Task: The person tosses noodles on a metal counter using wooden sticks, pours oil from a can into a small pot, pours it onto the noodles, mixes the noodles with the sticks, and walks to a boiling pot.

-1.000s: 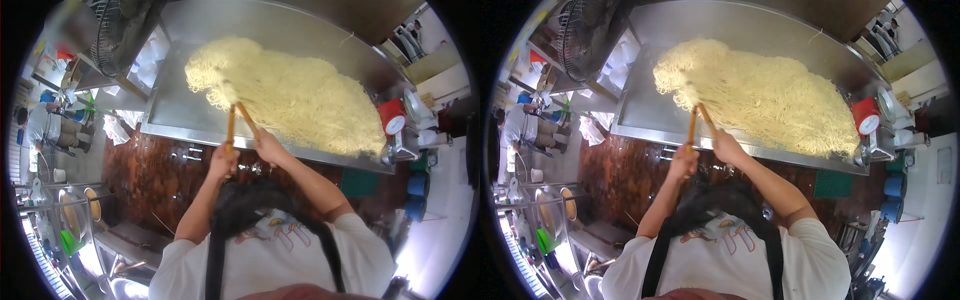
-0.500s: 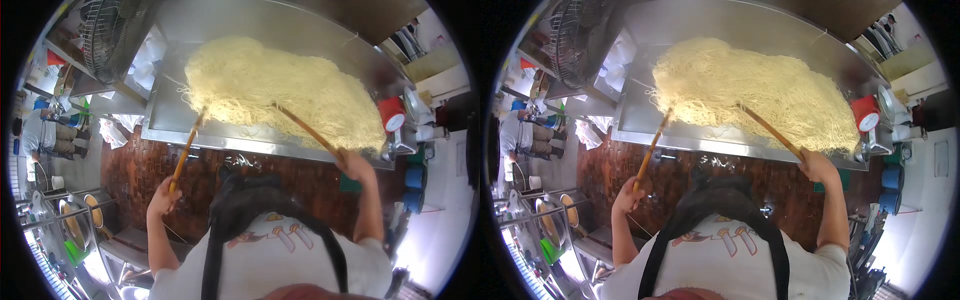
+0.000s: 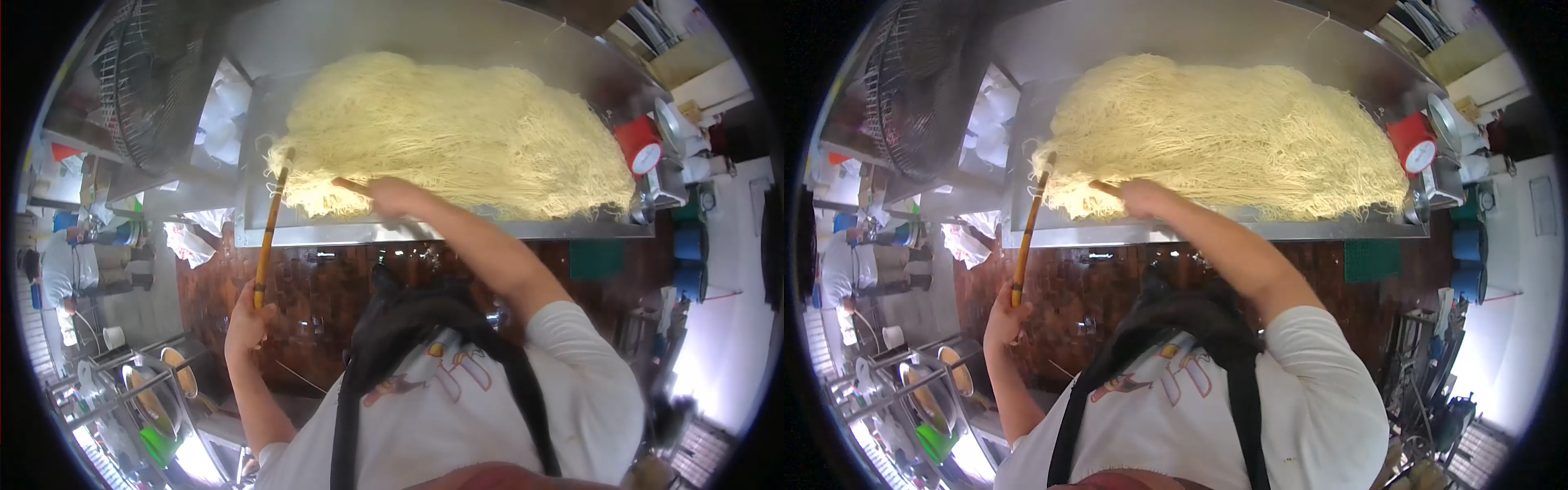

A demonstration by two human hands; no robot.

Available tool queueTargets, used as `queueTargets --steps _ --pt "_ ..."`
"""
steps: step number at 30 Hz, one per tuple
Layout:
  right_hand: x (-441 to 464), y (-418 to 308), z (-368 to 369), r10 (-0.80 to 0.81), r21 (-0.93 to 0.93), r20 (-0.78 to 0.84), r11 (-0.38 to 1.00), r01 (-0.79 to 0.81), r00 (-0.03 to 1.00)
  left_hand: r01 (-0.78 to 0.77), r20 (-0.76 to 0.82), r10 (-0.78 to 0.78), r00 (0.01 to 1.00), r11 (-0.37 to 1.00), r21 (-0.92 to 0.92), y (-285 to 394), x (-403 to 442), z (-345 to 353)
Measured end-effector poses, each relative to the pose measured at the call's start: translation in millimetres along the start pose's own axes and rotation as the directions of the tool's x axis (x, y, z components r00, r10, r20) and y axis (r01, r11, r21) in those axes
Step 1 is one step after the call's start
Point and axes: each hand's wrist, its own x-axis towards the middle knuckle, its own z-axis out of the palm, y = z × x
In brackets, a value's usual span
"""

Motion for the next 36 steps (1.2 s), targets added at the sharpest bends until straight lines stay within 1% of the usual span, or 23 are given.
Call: queueTargets --steps 1,4,6,9,10,11,12,13,14,16,17,19,22,23,24,25,26,28,30,32,33,34,36 --pt "-8.7 39.1 3.1 -0.045 -0.095 -0.035 0.995 0.041 0.998 0.024 0.044 -0.026 0.999 0.999 0.049 8.2 0.0 -6.5" --pt "-150.1 102.7 -37.9 0.050 -0.206 -0.063 0.977 -0.062 0.997 0.047 0.166 -0.095 0.982 0.961 0.271 22.8 -4.0 -19.0" --pt "-241.6 107.7 -59.2 0.192 -0.101 -0.079 0.975 -0.199 0.978 -0.018 0.229 -0.111 0.967 0.867 0.498 28.5 2.4 -18.7" --pt "-250.1 136.1 -14.1 0.305 -0.108 -0.199 0.938 -0.331 0.931 -0.301 0.304 0.143 0.942 0.762 0.573 4.4 49.7 7.7" --pt "-215.6 157.6 18.6 0.242 -0.005 -0.217 0.969 -0.248 0.946 -0.364 0.315 0.212 0.925 0.730 0.578 7.4 68.0 20.2" --pt "-182.6 143.7 32.3 0.303 0.166 -0.240 0.949 -0.268 0.922 -0.400 0.318 0.251 0.914 0.679 0.615 8.6 93.9 33.9" --pt "-139.2 147.3 56.8 0.194 0.189 -0.271 0.971 -0.145 0.943 -0.242 0.313 0.081 0.946 0.818 0.521 51.2 91.9 46.6" --pt "-103.1 134.0 74.6 0.193 0.305 -0.399 0.950 -0.069 0.896 -0.252 0.370 0.122 0.921 0.910 0.329 25.2 133.2 69.5" --pt "-46.4 152.3 103.8 0.011 0.131 -0.609 0.988 0.087 0.793 -0.242 0.419 0.169 0.892 0.962 0.126 -2.6 176.2 93.7" --pt "-58.7 101.3 48.3 0.210 0.355 -0.431 0.934 -0.049 0.878 -0.147 0.400 0.184 0.898 0.982 -0.121 15.2 175.1 125.3" --pt "-77.9 103.0 32.6 0.174 0.311 -0.470 0.950 -0.021 0.865 -0.214 0.406 0.276 0.871 0.958 -0.191 12.9 174.1 135.5" --pt "-113.5 118.1 18.3 0.088 0.219 -0.528 0.975 0.035 0.845 -0.189 0.325 0.285 0.902 0.936 -0.297 2.4 140.1 147.1" --pt "-136.3 125.8 49.2 0.278 0.332 -0.450 0.934 -0.130 0.849 -0.146 0.297 0.293 0.909 0.891 -0.430 -9.0 111.1 189.8" --pt "-123.2 129.1 70.3 0.230 0.329 -0.454 0.941 -0.077 0.861 -0.122 0.306 0.291 0.907 0.875 -0.469 -13.7 102.6 203.4" --pt "-100.1 121.8 90.8 0.097 0.208 -0.557 0.978 0.025 0.825 -0.108 0.303 0.288 0.909 0.862 -0.495 -1.8 96.5 209.8" --pt "-82.5 118.3 110.4 0.126 0.272 -0.540 0.962 0.030 0.832 -0.094 0.302 0.284 0.910 0.851 -0.517 15.2 97.2 216.8" --pt "-97.1 80.4 79.2 0.216 0.342 -0.399 0.937 -0.075 0.891 -0.069 0.305 0.267 0.914 0.843 -0.533 31.3 92.4 218.9" --pt "-106.1 52.1 35.2 0.152 0.348 -0.480 0.937 0.029 0.864 0.001 0.217 0.248 0.944 0.657 -0.754 57.0 78.3 195.9" --pt "-114.1 51.3 5.2 0.071 0.302 -0.546 0.946 0.117 0.835 -0.118 0.135 0.328 0.935 0.646 -0.754 76.8 71.2 163.8" --pt "-132.7 71.1 -15.2 -0.035 0.218 -0.621 0.952 0.216 0.783 -0.127 0.091 0.329 0.940 0.585 -0.801 102.9 63.6 152.4" --pt "-141.4 89.2 -15.0 -0.146 0.112 -0.720 0.940 0.321 0.678 -0.212 0.024 0.374 0.927 0.578 -0.788 98.3 79.4 157.6" --pt "-171.0 86.8 -31.5 0.079 0.325 -0.552 0.937 0.127 0.830 -0.257 0.006 0.384 0.923 0.629 -0.733 88.3 103.3 161.5" --pt "-206.8 120.9 -37.0 0.180 0.240 -0.492 0.968 -0.066 0.852 -0.194 0.076 0.281 0.957 0.811 -0.553 60.2 130.2 153.5"
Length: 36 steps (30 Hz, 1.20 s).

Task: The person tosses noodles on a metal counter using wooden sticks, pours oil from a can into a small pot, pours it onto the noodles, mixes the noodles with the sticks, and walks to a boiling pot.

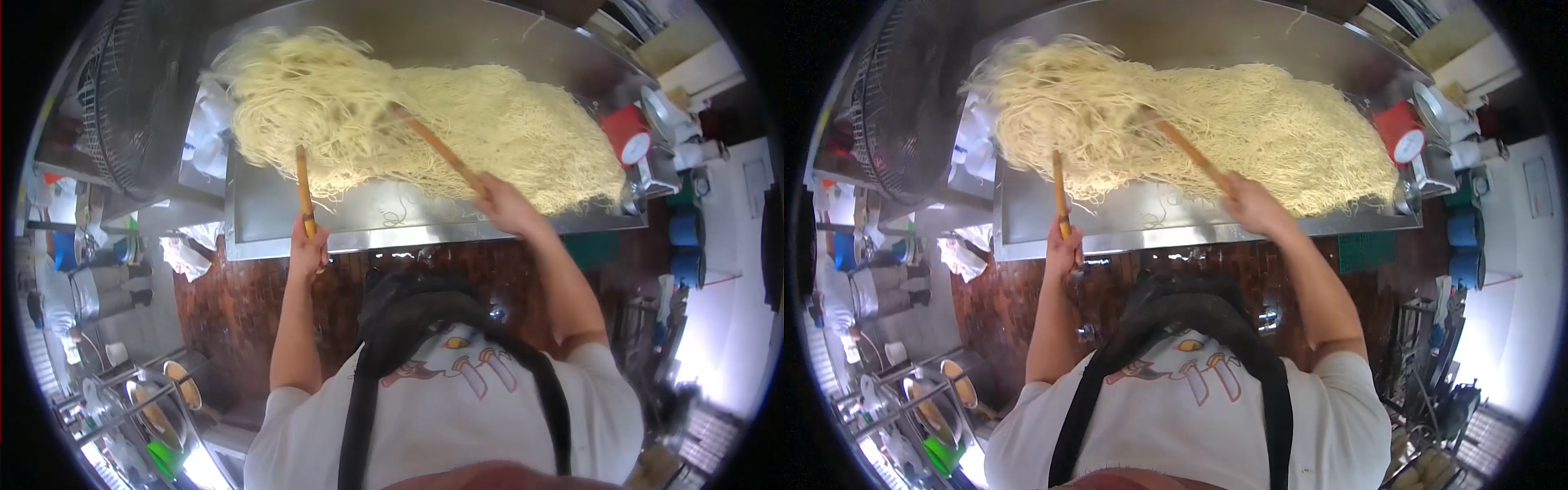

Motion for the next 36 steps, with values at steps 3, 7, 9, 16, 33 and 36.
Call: queueTargets --steps 3,7,9,16,33,36 --pt "-52.4 28.8 -46.9 0.223 -0.296 0.166 0.940 -0.167 0.960 0.242 0.053 -0.250 0.967 0.963 0.121 -8.2 -45.6 -48.0" --pt "-36.2 58.5 8.6 0.155 -0.327 0.396 0.945 -0.019 0.905 0.374 -0.020 -0.380 0.925 0.898 0.230 7.0 -119.6 -107.4" --pt "11.4 5.8 67.2 0.058 -0.264 0.516 0.960 0.094 0.855 0.333 -0.032 -0.335 0.942 0.912 0.238 20.5 -130.1 -122.4" --pt "125.6 -136.4 269.9 -0.462 0.046 0.412 0.871 0.488 0.786 0.320 -0.184 -0.262 0.947 0.790 0.524 50.4 -127.2 -123.2" --pt "107.9 -45.8 165.0 0.082 -0.095 0.251 0.994 -0.059 0.964 0.046 -0.059 0.017 0.998 0.426 0.903 -35.7 78.9 -108.4" --pt "156.5 -36.3 178.9 -0.104 -0.187 0.038 0.976 0.110 0.994 0.072 -0.082 0.014 0.997 0.352 0.933 -20.1 115.6 -105.5"
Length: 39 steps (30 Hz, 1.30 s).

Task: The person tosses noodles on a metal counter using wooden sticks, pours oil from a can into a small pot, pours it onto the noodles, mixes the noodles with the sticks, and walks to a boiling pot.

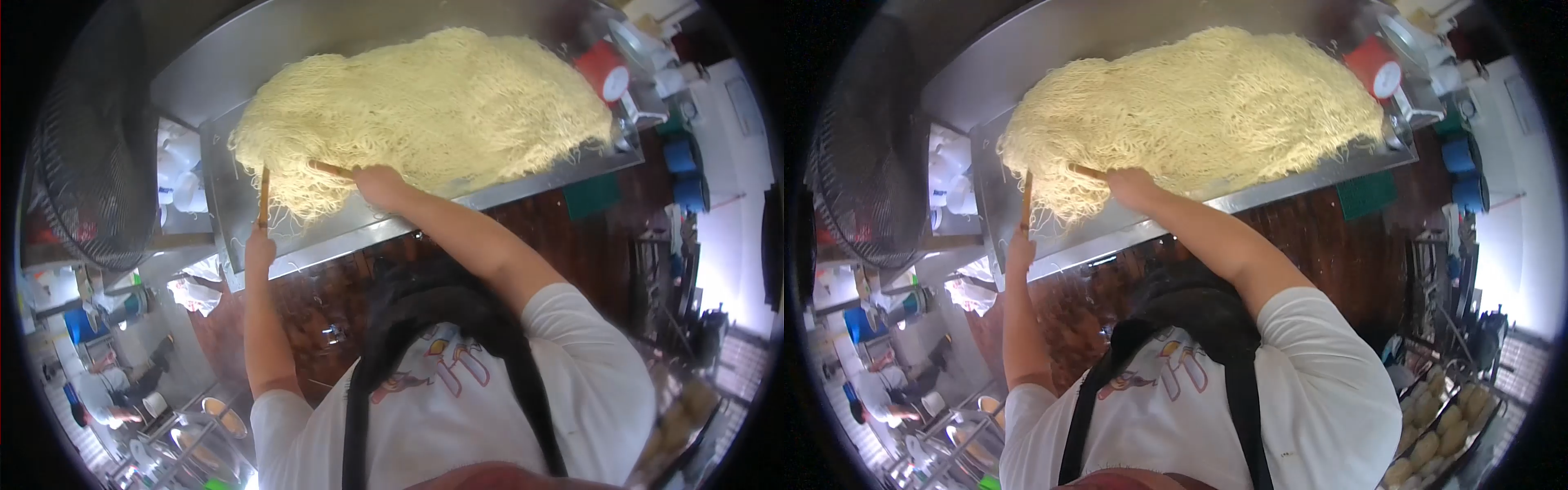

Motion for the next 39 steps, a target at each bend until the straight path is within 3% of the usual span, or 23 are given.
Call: queueTargets --steps 3,6,8,10,11,14,15,17,20,22,26,29,30,33,36,39 --pt "-3.1 35.2 -20.3 0.009 0.047 -0.087 0.999 -0.005 0.996 -0.002 0.010 0.002 1.000 1.000 0.007 3.0 -5.4 1.6" --pt "-82.1 67.2 -55.6 -0.101 0.001 -0.385 0.994 0.110 0.917 -0.215 -0.237 0.361 0.902 0.851 0.479 -34.3 -19.9 62.3" --pt "-148.0 100.8 -56.2 -0.058 0.084 -0.439 0.991 0.105 0.897 -0.179 -0.372 0.221 0.902 0.973 0.145 28.6 -73.4 60.6" --pt "-213.7 153.6 -21.0 0.025 0.151 -0.443 0.987 0.047 0.896 -0.323 -0.517 0.248 0.819 0.944 -0.059 91.2 -117.0 81.6" --pt "-252.4 173.9 -14.2 0.209 0.290 -0.198 0.946 -0.146 0.958 -0.372 -0.433 0.278 0.857 0.916 -0.148 114.7 -134.1 98.2" --pt "-372.9 222.6 4.3 0.273 0.363 -0.046 0.901 -0.238 0.961 -0.386 -0.053 0.416 0.908 0.778 -0.496 220.0 -197.3 143.0" --pt "-405.7 241.8 14.3 0.341 0.319 0.122 0.876 -0.362 0.932 -0.438 0.025 0.508 0.861 0.766 -0.471 255.4 -216.8 159.7" --pt "-473.9 272.7 11.6 0.389 0.377 0.237 0.807 -0.454 0.890 -0.528 0.169 0.638 0.751 0.735 -0.426 324.1 -251.1 191.4" --pt "-562.8 318.7 5.2 0.517 0.441 0.144 0.730 -0.523 0.844 -0.632 0.354 0.725 0.591 0.689 -0.354 415.1 -285.2 228.1" --pt "-611.3 344.0 -8.7 0.647 0.511 0.068 0.631 -0.584 0.759 -0.663 0.463 0.728 0.505 0.671 -0.331 470.6 -300.6 249.6" --pt "-678.9 383.5 -42.5 0.778 0.630 -0.075 0.522 -0.575 0.624 -0.714 0.522 0.736 0.430 0.632 -0.302 557.7 -311.7 283.4" --pt "-699.5 409.0 -63.1 0.735 0.639 -0.244 0.613 -0.465 0.633 -0.766 0.551 0.735 0.395 0.595 -0.245 610.8 -313.2 308.6" --pt "-703.4 419.0 -77.6 0.729 0.665 -0.222 0.598 -0.446 0.647 -0.778 0.571 0.720 0.394 0.592 -0.210 627.6 -313.1 317.1" --pt "-710.7 457.3 -113.3 0.697 0.732 -0.171 0.563 -0.384 0.696 -0.864 0.560 0.785 0.264 0.451 -0.223 675.1 -305.0 352.8" --pt "-723.1 513.8 -143.6 0.725 0.724 -0.164 0.549 -0.417 0.669 -0.827 0.574 0.781 0.247 0.478 -0.294 744.2 -299.9 379.5" --pt "-743.4 578.7 -158.4 0.813 0.736 -0.149 0.472 -0.486 0.563 -0.797 0.545 0.815 0.197 0.456 -0.395 832.8 -296.3 401.0"
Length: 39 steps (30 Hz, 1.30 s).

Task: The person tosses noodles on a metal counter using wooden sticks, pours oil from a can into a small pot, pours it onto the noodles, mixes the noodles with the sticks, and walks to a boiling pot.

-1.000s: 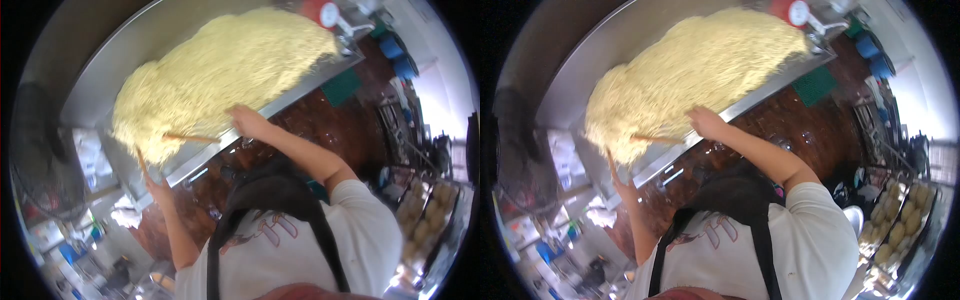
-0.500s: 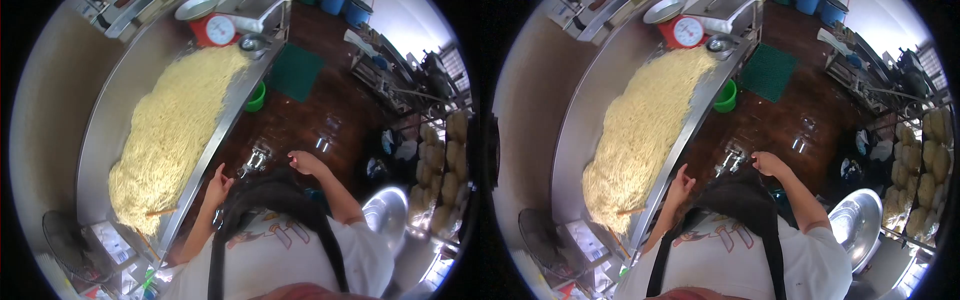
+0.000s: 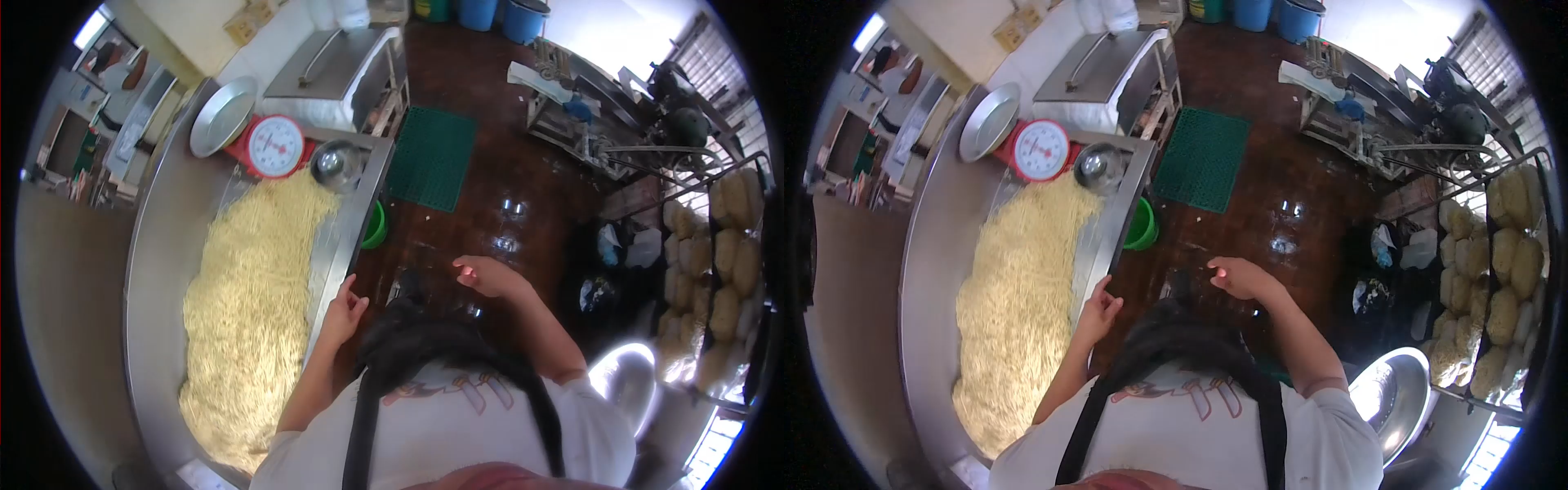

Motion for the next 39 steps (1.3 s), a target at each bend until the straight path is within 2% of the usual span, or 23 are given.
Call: queueTargets --steps 3,6,9,12,15,17,18,19,20,21,23,24,27,29,30,33,34,37,39 --pt "20.6 32.7 -46.6 0.158 -0.167 -0.120 0.970 -0.177 0.980 0.008 0.018 -0.008 1.000 0.999 -0.050 24.4 96.9 -7.5" --pt "23.5 53.7 -99.2 0.315 0.034 -0.158 0.949 -0.313 0.936 -0.060 0.138 0.067 0.988 0.997 -0.049 85.3 197.1 -5.6" --pt "29.1 116.8 -121.1 0.426 0.142 -0.206 0.904 -0.403 0.881 -0.288 0.276 0.271 0.922 0.957 0.023 142.4 295.3 8.8" --pt "40.3 131.0 -170.6 0.494 0.334 -0.211 0.847 -0.413 0.844 -0.331 0.357 0.313 0.880 0.943 -0.010 197.8 382.3 26.0" --pt "75.8 183.7 -220.1 0.531 0.236 -0.183 0.841 -0.487 0.828 -0.294 0.336 0.286 0.897 0.955 -0.027 228.1 461.2 45.9" --pt "123.8 240.4 -250.1 0.485 0.345 -0.166 0.844 -0.410 0.859 -0.182 0.318 0.173 0.932 0.983 0.000 247.8 498.5 50.9" --pt "146.3 236.1 -289.3 0.433 0.300 -0.184 0.880 -0.369 0.883 -0.152 0.297 0.142 0.944 0.988 0.009 257.7 516.0 53.0" --pt "169.2 227.1 -331.0 0.379 0.254 -0.201 0.911 -0.326 0.903 -0.122 0.273 0.111 0.956 0.992 0.023 267.2 533.2 52.5" --pt "203.2 176.6 -383.0 0.295 0.124 -0.232 0.954 -0.273 0.927 -0.108 0.249 0.110 0.962 0.994 -0.021 276.8 544.8 49.8" --pt "239.4 174.4 -410.0 0.251 0.171 -0.195 0.961 -0.219 0.948 -0.070 0.237 0.074 0.969 0.997 -0.027 281.7 557.2 47.0" --pt "311.9 167.5 -468.9 0.061 0.061 -0.157 0.997 -0.052 0.986 -0.001 0.202 0.013 0.979 0.998 -0.060 288.3 585.9 41.7" --pt "348.6 159.6 -496.2 -0.079 -0.084 -0.133 0.994 0.069 0.988 0.015 0.179 -0.004 0.984 0.998 -0.059 289.2 604.1 38.9" --pt "445.5 130.7 -555.9 -0.252 -0.089 -0.094 0.966 0.244 0.963 0.063 0.117 -0.052 0.992 0.993 -0.099 290.5 663.4 33.3" --pt "497.3 109.4 -587.8 -0.241 -0.070 -0.032 0.969 0.238 0.970 0.084 0.091 -0.069 0.993 0.981 -0.172 295.4 714.3 26.9" --pt "523.1 103.6 -600.0 -0.232 -0.057 -0.005 0.971 0.232 0.973 0.004 0.061 0.008 0.998 0.981 -0.194 292.3 744.4 28.1" --pt "595.8 119.9 -631.3 -0.188 -0.079 0.103 0.977 0.196 0.977 -0.010 0.089 0.020 0.996 0.993 -0.120 317.2 838.5 14.6" --pt "611.5 119.1 -648.3 -0.176 -0.101 0.146 0.976 0.191 0.974 -0.004 0.095 0.018 0.995 0.989 -0.147 336.7 867.1 4.4" --pt "656.7 136.8 -689.7 -0.139 0.010 0.190 0.990 0.140 0.972 -0.084 0.086 0.101 0.991 0.979 -0.188 378.1 955.6 -19.1" --pt "681.4 140.0 -728.8 -0.111 -0.042 0.188 0.992 0.120 0.976 -0.147 0.056 0.160 0.986 0.971 -0.188 405.0 1005.7 -32.5"
